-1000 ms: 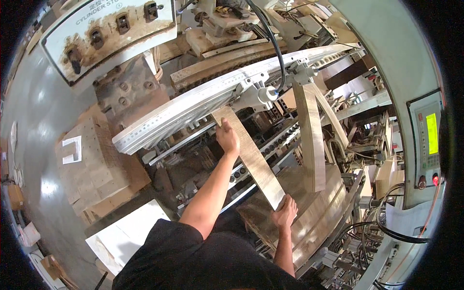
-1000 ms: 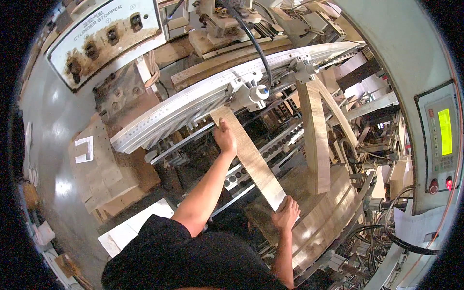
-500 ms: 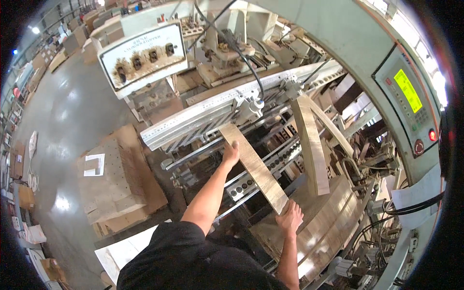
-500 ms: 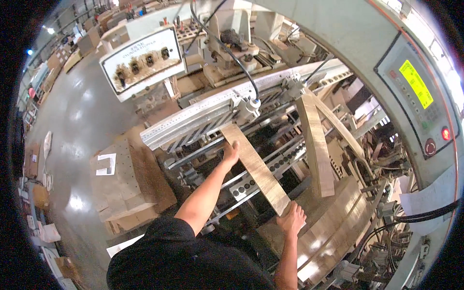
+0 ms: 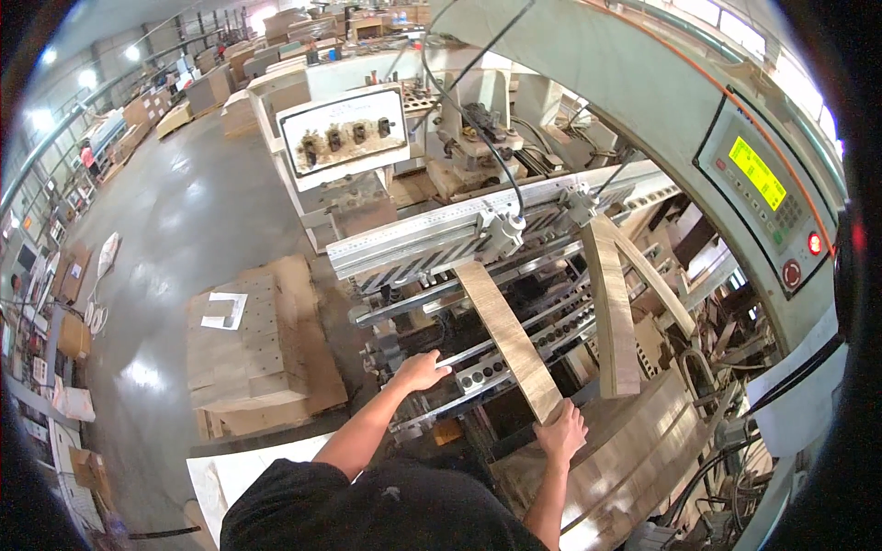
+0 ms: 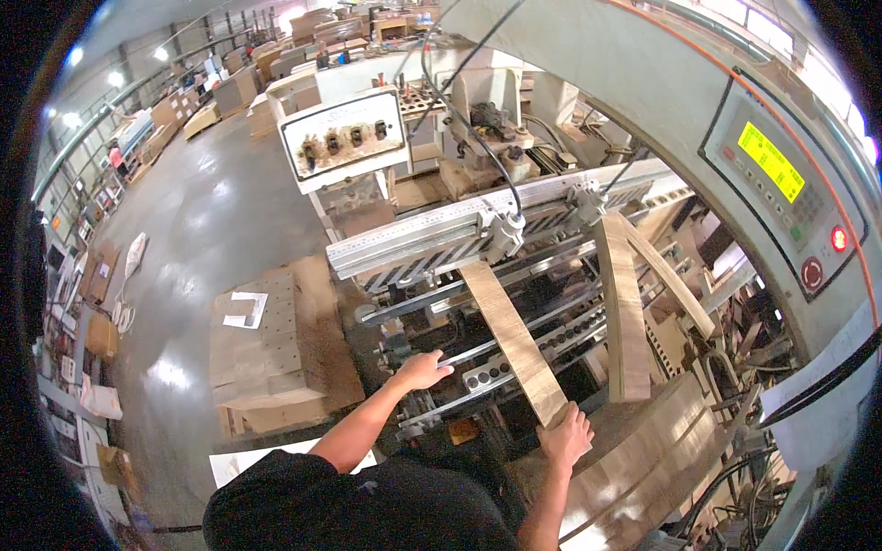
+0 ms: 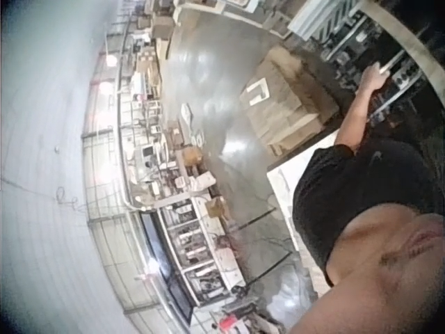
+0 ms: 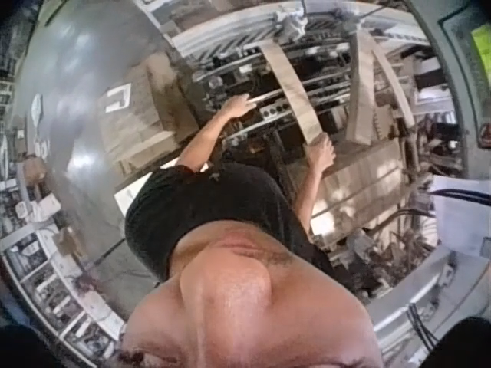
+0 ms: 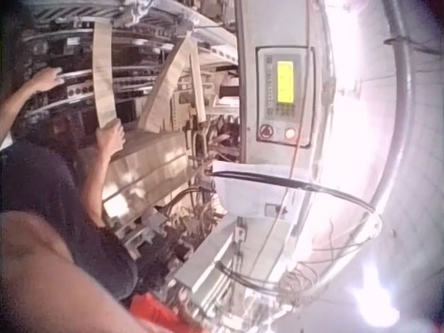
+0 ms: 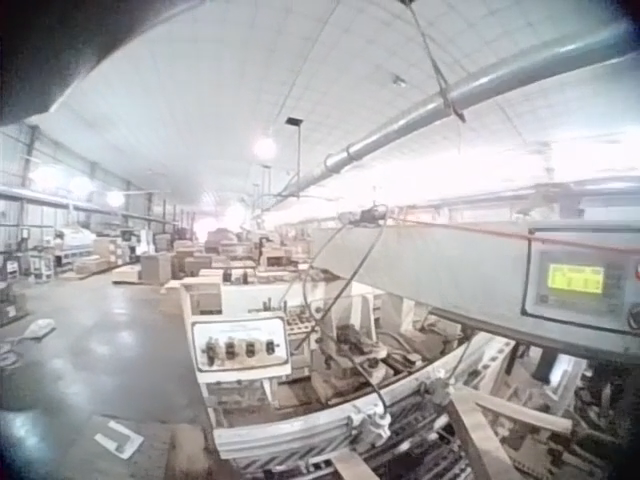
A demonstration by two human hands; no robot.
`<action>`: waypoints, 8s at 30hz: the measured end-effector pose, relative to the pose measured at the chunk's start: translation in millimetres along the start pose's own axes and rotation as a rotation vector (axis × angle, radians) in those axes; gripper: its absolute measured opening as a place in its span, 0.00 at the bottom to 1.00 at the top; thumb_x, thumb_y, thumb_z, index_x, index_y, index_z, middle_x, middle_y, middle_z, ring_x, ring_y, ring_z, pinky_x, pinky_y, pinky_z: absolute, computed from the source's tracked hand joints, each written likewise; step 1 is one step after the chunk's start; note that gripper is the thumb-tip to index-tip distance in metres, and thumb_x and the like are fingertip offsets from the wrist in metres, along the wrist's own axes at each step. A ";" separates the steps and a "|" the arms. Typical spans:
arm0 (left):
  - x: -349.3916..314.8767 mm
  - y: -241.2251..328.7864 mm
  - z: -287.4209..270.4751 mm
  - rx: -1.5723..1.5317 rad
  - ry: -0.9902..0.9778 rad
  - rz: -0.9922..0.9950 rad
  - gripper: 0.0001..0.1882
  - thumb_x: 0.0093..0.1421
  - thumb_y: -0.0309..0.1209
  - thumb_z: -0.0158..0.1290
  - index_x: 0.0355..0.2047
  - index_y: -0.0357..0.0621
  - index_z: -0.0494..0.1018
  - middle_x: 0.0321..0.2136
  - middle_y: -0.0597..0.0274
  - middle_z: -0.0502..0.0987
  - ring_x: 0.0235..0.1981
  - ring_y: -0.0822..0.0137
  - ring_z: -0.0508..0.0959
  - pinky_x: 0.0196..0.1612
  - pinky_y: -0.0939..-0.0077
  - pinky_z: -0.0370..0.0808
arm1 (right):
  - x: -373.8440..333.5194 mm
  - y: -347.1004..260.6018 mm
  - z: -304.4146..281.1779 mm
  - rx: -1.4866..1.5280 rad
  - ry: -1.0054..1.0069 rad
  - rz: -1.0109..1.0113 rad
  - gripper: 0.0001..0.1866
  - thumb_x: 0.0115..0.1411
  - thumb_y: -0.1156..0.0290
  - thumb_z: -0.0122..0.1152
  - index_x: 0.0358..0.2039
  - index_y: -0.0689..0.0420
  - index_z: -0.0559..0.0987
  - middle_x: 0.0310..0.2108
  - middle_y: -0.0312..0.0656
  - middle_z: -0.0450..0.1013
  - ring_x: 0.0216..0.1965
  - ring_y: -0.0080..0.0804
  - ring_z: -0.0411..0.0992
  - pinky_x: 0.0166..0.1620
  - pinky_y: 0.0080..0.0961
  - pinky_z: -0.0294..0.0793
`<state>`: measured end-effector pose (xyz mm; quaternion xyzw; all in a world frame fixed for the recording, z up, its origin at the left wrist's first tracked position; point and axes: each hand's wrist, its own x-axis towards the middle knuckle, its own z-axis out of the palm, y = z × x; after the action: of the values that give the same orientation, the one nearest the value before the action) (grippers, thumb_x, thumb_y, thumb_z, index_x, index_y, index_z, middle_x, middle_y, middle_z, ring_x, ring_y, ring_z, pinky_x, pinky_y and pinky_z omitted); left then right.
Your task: The person picks up wood planks and feeds them into an industrial wood processing machine and then moves several processed planks onto a stack.
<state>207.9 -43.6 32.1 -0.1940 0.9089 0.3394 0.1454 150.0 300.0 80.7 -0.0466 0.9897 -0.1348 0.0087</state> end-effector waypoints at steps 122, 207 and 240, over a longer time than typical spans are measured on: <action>190.0 105.1 25.3 -1.032 0.825 -0.264 0.34 0.71 0.50 0.42 0.43 0.18 0.69 0.39 0.24 0.76 0.43 0.33 0.78 0.43 0.48 0.75 | 10.9 -0.4 10.6 0.012 -0.014 -0.050 0.46 0.35 0.55 0.77 0.57 0.54 0.71 0.47 0.47 0.73 0.52 0.48 0.70 0.54 0.43 0.66; 14.2 39.4 13.1 0.279 0.273 -0.096 0.27 0.56 0.54 0.58 0.35 0.38 0.81 0.34 0.40 0.81 0.40 0.39 0.79 0.45 0.49 0.74 | -162.7 149.4 -50.0 0.126 0.588 0.713 0.43 0.42 0.63 0.75 0.61 0.55 0.70 0.48 0.52 0.71 0.50 0.53 0.70 0.52 0.43 0.72; 18.1 40.1 9.8 0.220 0.236 -0.208 0.27 0.55 0.55 0.59 0.38 0.42 0.82 0.38 0.41 0.81 0.44 0.41 0.79 0.48 0.50 0.75 | 42.5 93.7 -51.7 0.049 0.485 0.146 0.49 0.50 0.40 0.69 0.63 0.60 0.64 0.65 0.56 0.57 0.68 0.53 0.53 0.66 0.55 0.51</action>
<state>175.2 -13.7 40.3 -0.3085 0.9262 0.1961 0.0925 97.8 399.6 105.2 0.0591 0.9601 -0.1650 -0.2179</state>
